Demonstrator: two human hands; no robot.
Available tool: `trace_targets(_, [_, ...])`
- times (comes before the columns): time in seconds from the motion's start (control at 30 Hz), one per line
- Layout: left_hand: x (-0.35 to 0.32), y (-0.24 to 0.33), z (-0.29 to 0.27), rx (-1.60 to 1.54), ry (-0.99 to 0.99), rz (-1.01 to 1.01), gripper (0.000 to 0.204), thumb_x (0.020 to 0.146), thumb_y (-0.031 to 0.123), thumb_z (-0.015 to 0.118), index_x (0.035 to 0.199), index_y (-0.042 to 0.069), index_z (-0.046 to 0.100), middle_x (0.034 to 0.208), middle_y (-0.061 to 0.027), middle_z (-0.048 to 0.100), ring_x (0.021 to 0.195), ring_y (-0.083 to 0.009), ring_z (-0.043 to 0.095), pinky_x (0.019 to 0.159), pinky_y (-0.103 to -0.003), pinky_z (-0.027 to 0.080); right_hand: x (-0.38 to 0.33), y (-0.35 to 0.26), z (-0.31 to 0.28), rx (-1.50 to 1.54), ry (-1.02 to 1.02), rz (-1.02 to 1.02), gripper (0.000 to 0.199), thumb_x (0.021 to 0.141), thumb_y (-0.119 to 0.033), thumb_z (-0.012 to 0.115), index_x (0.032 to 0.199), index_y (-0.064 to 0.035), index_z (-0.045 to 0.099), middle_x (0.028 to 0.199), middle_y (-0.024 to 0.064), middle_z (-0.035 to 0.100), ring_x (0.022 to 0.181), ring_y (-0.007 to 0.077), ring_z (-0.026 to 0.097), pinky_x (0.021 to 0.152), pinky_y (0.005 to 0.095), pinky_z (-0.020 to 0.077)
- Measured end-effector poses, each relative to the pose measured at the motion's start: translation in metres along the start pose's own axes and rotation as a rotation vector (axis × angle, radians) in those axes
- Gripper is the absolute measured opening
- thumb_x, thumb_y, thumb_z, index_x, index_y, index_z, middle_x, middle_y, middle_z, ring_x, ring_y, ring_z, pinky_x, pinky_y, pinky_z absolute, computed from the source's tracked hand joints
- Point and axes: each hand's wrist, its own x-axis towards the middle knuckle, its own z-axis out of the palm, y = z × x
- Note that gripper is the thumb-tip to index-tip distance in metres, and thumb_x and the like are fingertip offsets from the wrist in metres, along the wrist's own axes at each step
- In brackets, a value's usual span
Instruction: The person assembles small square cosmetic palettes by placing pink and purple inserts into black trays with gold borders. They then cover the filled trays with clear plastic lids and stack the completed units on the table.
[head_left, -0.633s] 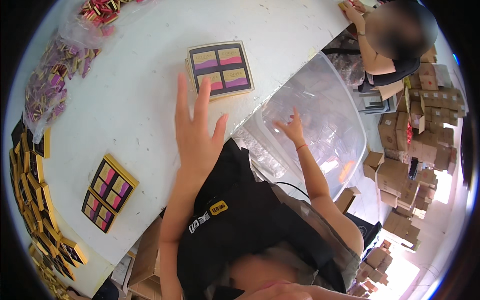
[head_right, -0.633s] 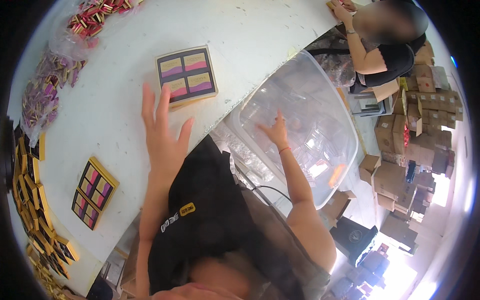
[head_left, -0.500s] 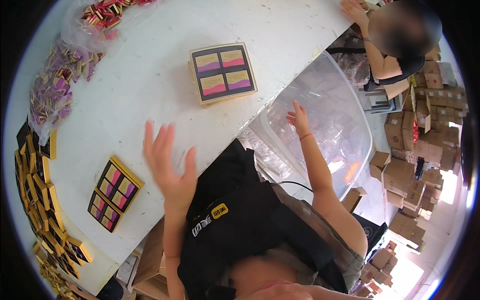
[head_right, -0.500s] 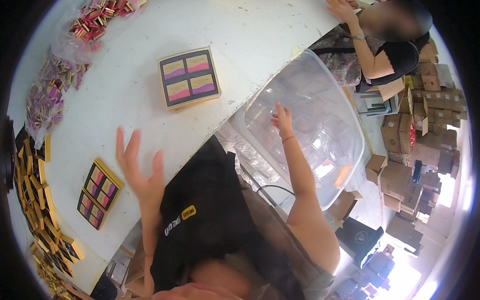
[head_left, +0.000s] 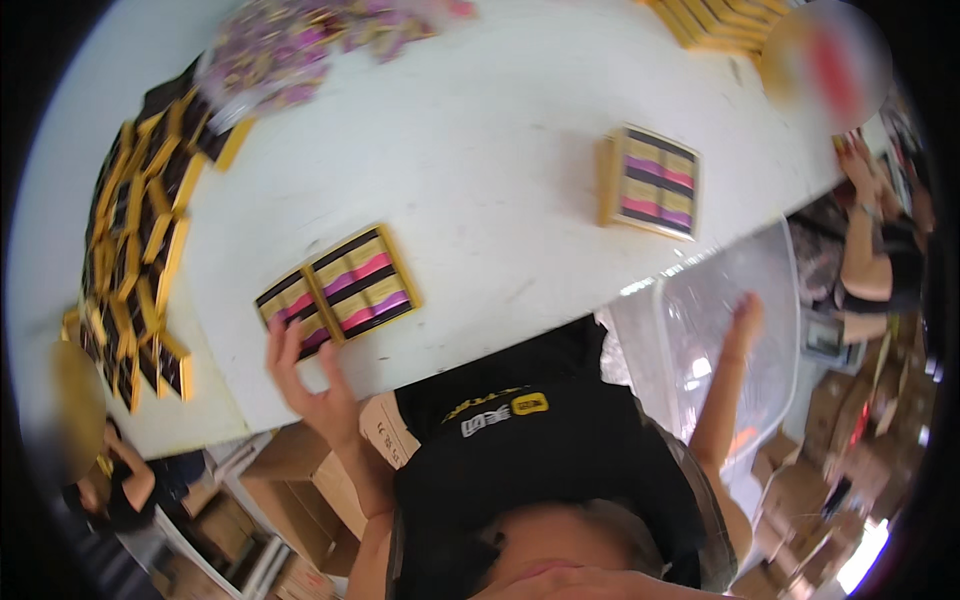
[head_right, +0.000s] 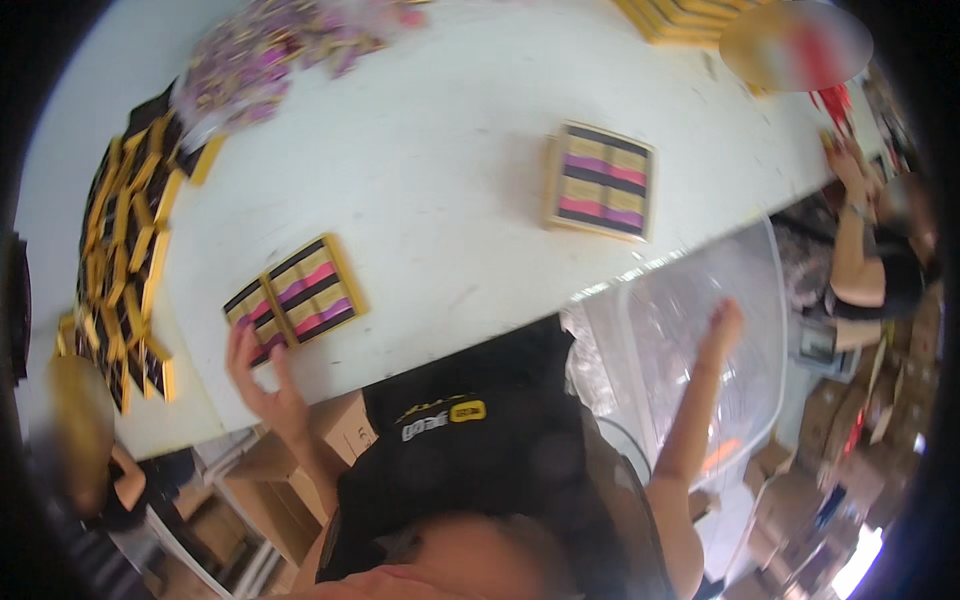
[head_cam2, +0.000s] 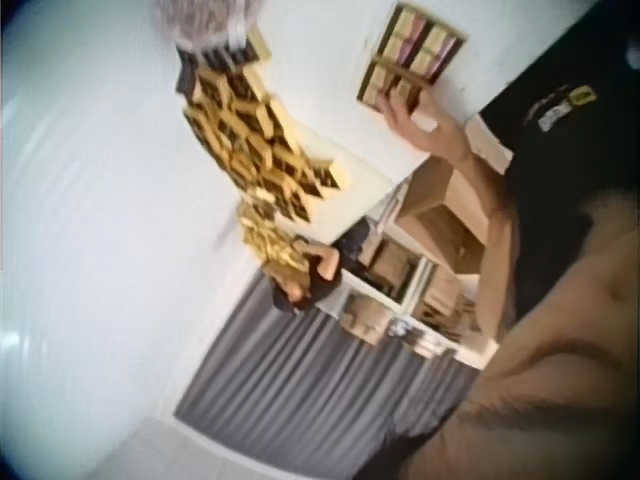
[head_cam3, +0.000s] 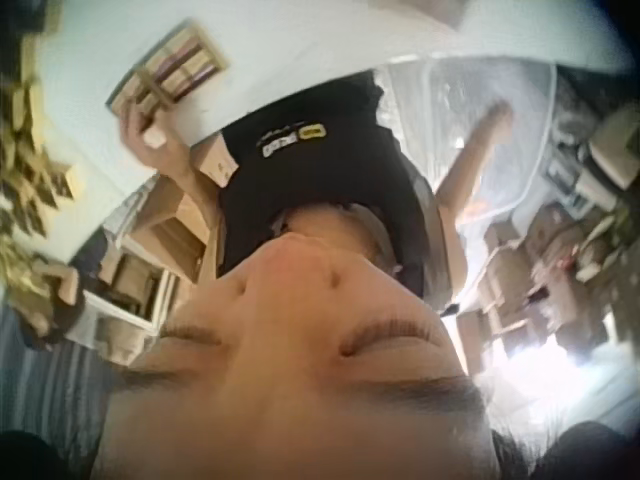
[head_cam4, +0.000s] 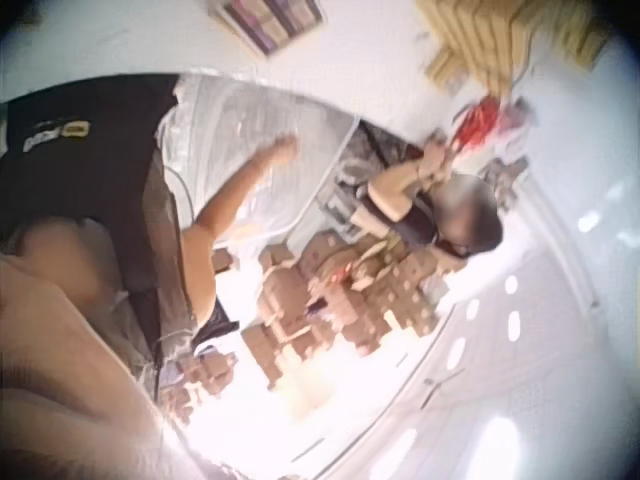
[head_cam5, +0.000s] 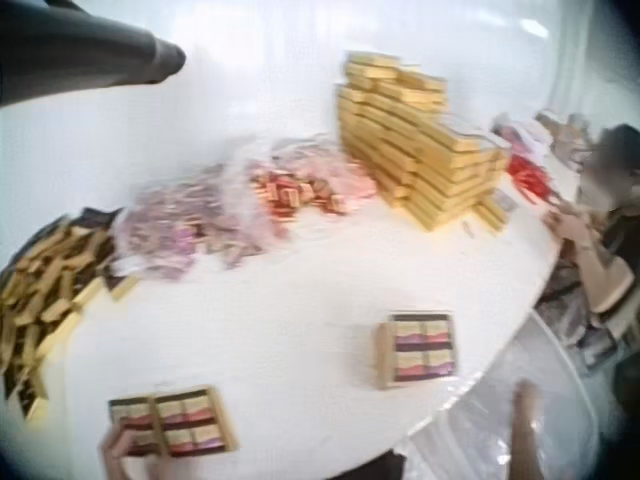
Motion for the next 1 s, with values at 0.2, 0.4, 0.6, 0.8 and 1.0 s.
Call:
trace_targets(0.2, [-0.007, 0.009, 0.029, 0.227, -0.289, 0.175, 0.055, 0.081, 0.025, 0.075, 0.132, 0.01, 0.06, 0.143, -0.0048, 0.053, 0.14, -0.0351, 0.034, 0.116, -0.056, 0.009, -0.166, -0.202, 0.138, 0.347, -0.34, -0.361, 0.045, 0.096, -0.01, 0.057, 0.139, -0.0047, 0.045, 0.092, 0.0018, 0.057, 0.074, 0.0062, 0.047, 0.064, 0.0216, 0.0433])
trace_targets(0.4, [-0.007, 0.032, 0.039, 0.073, -0.363, 0.251, 0.05, 0.078, 0.024, 0.077, 0.125, 0.013, 0.065, 0.139, -0.0031, 0.055, 0.135, -0.0321, 0.038, 0.114, -0.055, 0.017, -0.307, -0.205, 0.306, 0.046, -1.203, -0.099, 0.046, 0.099, -0.011, 0.053, 0.142, -0.0046, 0.038, 0.092, 0.0054, 0.059, 0.07, 0.0086, 0.053, 0.062, 0.0231, 0.0434])
trace_targets(0.6, [-0.011, 0.014, 0.043, -0.282, -0.275, 0.126, 0.092, 0.072, 0.011, 0.084, 0.147, 0.002, 0.033, 0.149, -0.0191, 0.038, 0.138, -0.0365, 0.035, 0.112, -0.048, 0.03, -0.324, -0.178, 0.34, 0.052, -1.394, 0.193, 0.042, 0.102, -0.016, 0.048, 0.141, -0.0033, 0.039, 0.099, 0.0076, 0.063, 0.072, 0.0089, 0.056, 0.066, 0.0247, 0.0458])
trace_targets(0.8, [-0.002, 0.015, 0.056, -0.514, -0.344, -0.08, 0.114, 0.071, 0.005, 0.085, 0.154, -0.001, 0.007, 0.156, -0.0241, 0.024, 0.143, -0.0352, 0.032, 0.115, -0.043, 0.033, -0.347, -0.155, 0.335, -0.253, -1.405, -0.179, 0.046, 0.101, -0.013, 0.047, 0.144, 0.0001, 0.037, 0.122, 0.013, 0.056, 0.108, 0.0176, 0.055, 0.095, 0.03, 0.0434])
trace_targets(1.0, [0.0, 0.016, 0.049, -0.422, -0.417, -0.066, 0.119, 0.071, 0.027, 0.087, 0.155, 0.0, 0.006, 0.159, -0.0278, 0.012, 0.147, -0.0399, 0.022, 0.115, -0.042, 0.032, -0.373, -0.143, 0.327, -0.134, -1.353, -0.175, 0.047, 0.101, -0.012, 0.045, 0.143, 0.0056, 0.035, 0.147, 0.0175, 0.039, 0.137, 0.0248, 0.038, 0.114, 0.0351, 0.0289])
